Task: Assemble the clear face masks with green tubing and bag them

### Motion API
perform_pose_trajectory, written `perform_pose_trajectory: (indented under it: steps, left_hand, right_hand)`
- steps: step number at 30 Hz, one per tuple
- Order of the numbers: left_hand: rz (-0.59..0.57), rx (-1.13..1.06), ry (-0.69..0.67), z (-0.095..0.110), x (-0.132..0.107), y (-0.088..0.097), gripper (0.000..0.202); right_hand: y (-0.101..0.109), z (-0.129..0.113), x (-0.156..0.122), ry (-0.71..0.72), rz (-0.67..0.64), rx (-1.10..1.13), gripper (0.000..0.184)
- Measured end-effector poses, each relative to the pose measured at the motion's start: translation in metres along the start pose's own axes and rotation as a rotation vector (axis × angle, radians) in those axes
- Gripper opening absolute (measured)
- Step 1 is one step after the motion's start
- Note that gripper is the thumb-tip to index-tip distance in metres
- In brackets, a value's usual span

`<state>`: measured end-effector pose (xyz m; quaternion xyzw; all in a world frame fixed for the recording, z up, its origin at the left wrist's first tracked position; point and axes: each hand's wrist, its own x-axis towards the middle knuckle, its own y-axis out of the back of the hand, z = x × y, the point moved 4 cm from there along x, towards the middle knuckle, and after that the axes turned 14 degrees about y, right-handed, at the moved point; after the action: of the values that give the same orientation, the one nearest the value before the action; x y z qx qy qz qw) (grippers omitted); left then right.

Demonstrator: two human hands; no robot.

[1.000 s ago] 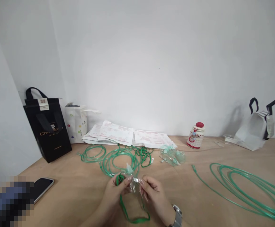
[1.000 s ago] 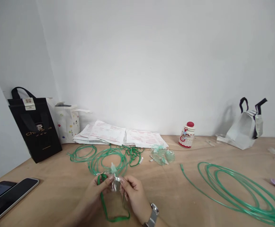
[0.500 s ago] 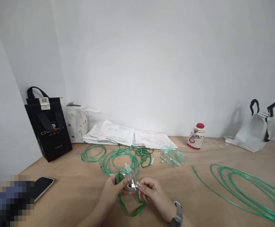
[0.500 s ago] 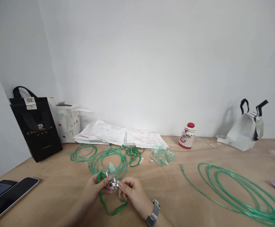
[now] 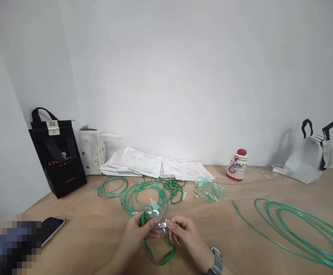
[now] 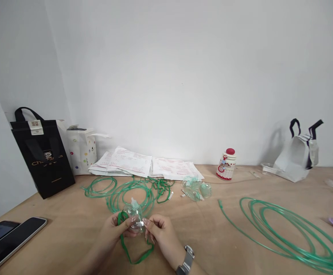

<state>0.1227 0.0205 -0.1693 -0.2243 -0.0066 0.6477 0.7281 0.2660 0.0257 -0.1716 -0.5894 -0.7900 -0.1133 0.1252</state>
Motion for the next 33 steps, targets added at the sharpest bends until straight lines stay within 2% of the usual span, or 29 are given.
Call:
perform_pose_trajectory:
  steps: [13, 24, 33]
  left_hand:
    - [0.022, 0.01, -0.053, 0.003, -0.0013, -0.0004, 0.032]
    - [0.023, 0.031, -0.084, 0.0053, -0.0041, 0.0004, 0.029]
    - [0.034, 0.013, -0.124, 0.0073, -0.0036, -0.0008, 0.024]
  right_hand:
    - [0.002, -0.0058, -0.0005, -0.019, 0.014, -0.012, 0.048]
    - [0.0032, -0.0077, 0.0016, -0.024, -0.025, -0.015, 0.049]
    - [-0.0038, -0.002, -0.004, -0.067, -0.009, 0.13, 0.045]
